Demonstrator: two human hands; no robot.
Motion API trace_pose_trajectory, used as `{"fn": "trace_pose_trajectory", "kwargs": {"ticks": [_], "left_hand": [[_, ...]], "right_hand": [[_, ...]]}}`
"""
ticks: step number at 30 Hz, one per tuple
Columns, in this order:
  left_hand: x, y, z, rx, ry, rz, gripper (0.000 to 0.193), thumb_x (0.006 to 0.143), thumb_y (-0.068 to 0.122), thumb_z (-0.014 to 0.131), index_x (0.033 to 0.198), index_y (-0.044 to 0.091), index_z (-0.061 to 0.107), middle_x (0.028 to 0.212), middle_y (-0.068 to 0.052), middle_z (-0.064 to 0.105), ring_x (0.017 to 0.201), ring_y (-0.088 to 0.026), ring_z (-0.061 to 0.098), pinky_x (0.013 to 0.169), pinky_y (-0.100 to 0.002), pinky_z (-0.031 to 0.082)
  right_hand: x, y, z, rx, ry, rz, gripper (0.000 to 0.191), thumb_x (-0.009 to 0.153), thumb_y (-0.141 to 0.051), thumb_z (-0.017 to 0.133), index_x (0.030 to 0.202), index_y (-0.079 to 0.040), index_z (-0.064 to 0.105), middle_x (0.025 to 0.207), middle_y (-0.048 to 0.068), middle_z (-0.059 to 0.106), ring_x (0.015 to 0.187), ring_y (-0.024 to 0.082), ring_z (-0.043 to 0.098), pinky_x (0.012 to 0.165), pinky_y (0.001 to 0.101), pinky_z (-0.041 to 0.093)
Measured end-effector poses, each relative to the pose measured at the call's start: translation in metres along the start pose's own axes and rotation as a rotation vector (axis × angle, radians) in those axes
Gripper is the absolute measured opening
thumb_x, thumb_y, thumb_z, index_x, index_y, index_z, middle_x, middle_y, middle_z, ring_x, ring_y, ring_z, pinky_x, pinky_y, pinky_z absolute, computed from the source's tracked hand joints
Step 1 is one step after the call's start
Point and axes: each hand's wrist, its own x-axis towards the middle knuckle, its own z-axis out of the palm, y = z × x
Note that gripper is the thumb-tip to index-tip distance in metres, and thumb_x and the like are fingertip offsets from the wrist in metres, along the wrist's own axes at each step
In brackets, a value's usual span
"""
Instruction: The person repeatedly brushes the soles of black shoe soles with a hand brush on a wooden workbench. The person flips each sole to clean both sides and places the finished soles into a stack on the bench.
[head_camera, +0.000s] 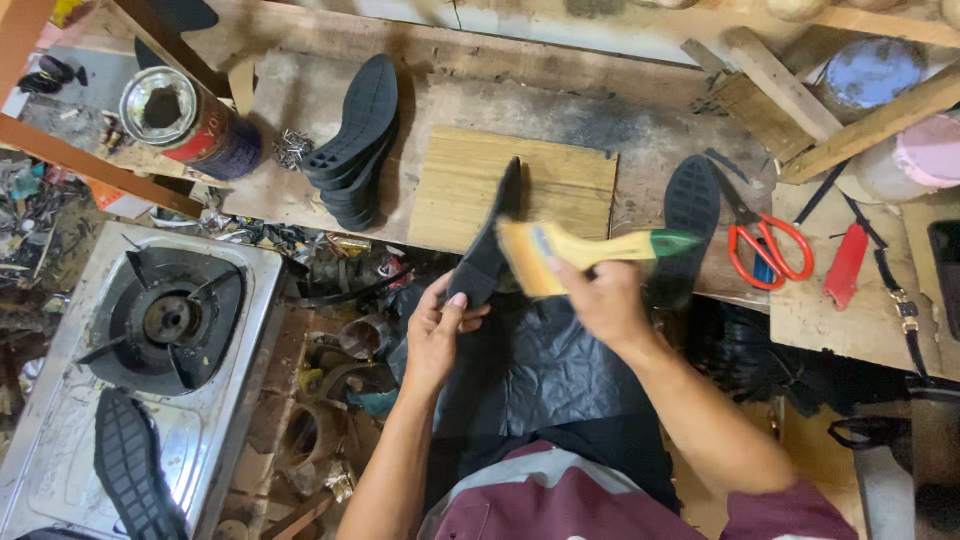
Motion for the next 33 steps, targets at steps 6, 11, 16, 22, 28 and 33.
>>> {"fn": "trace_pose_trajectory", "kwargs": {"ticks": [6,11,16,22,28,33], "left_hand": [[-0.002,-0.005,-0.022,-0.041,0.085,-0.161,0.042,0.102,0.020,0.055,0.141,0.003,0.056,0.100,-0.014,0.077,0.081,-0.022,0.077,0.067,-0.029,0.059],[0.002,-0.011,-0.022,-0.098,0.122,-0.195,0.041,0.101,0.018,0.056,0.139,0.003,0.057,0.102,-0.016,0.077,0.083,-0.025,0.077,0.067,-0.031,0.059],[0.005,-0.019,-0.022,-0.277,0.109,-0.231,0.038,0.102,0.017,0.055,0.135,-0.001,0.058,0.110,-0.014,0.074,0.091,-0.026,0.078,0.076,-0.034,0.063],[0.011,-0.031,-0.022,-0.383,0.128,-0.140,0.037,0.103,0.015,0.055,0.137,0.000,0.059,0.117,-0.011,0.071,0.100,-0.021,0.072,0.087,-0.039,0.063],[0.008,-0.035,-0.011,-0.419,0.112,-0.139,0.045,0.100,0.021,0.056,0.139,-0.002,0.054,0.125,-0.011,0.069,0.107,-0.021,0.071,0.091,-0.043,0.060],[0.000,-0.014,-0.004,-0.674,0.028,-0.170,0.077,0.102,0.061,0.045,0.144,-0.004,0.050,0.131,-0.015,0.066,0.111,-0.024,0.067,0.096,-0.038,0.054]], "right_hand": [[0.087,0.027,0.038,-0.521,-0.301,0.142,0.039,0.088,-0.041,0.075,0.083,-0.002,0.075,0.070,0.019,0.071,0.060,0.026,0.068,0.059,0.0408,0.052],[0.122,0.016,0.042,-0.862,-0.126,-0.157,0.028,0.099,-0.030,0.067,0.086,-0.005,0.071,0.074,0.016,0.066,0.070,0.030,0.064,0.063,0.0471,0.050],[0.060,0.000,0.070,-0.513,-0.576,-0.482,0.030,0.091,-0.030,0.065,0.086,0.000,0.068,0.079,0.017,0.067,0.081,0.034,0.066,0.069,0.0480,0.051],[0.063,-0.003,0.066,-0.367,-0.413,-0.126,0.037,0.090,-0.042,0.067,0.095,-0.006,0.075,0.081,0.020,0.073,0.071,0.034,0.070,0.065,0.0456,0.055],[0.056,-0.025,0.030,-0.872,-0.686,0.079,0.043,0.093,-0.050,0.067,0.087,-0.008,0.075,0.078,0.019,0.073,0.073,0.032,0.072,0.071,0.0424,0.055],[0.008,-0.035,0.059,-0.494,-0.516,-0.587,0.020,0.087,-0.030,0.076,0.086,-0.012,0.069,0.079,0.010,0.071,0.072,0.031,0.071,0.062,0.0448,0.054]]}}
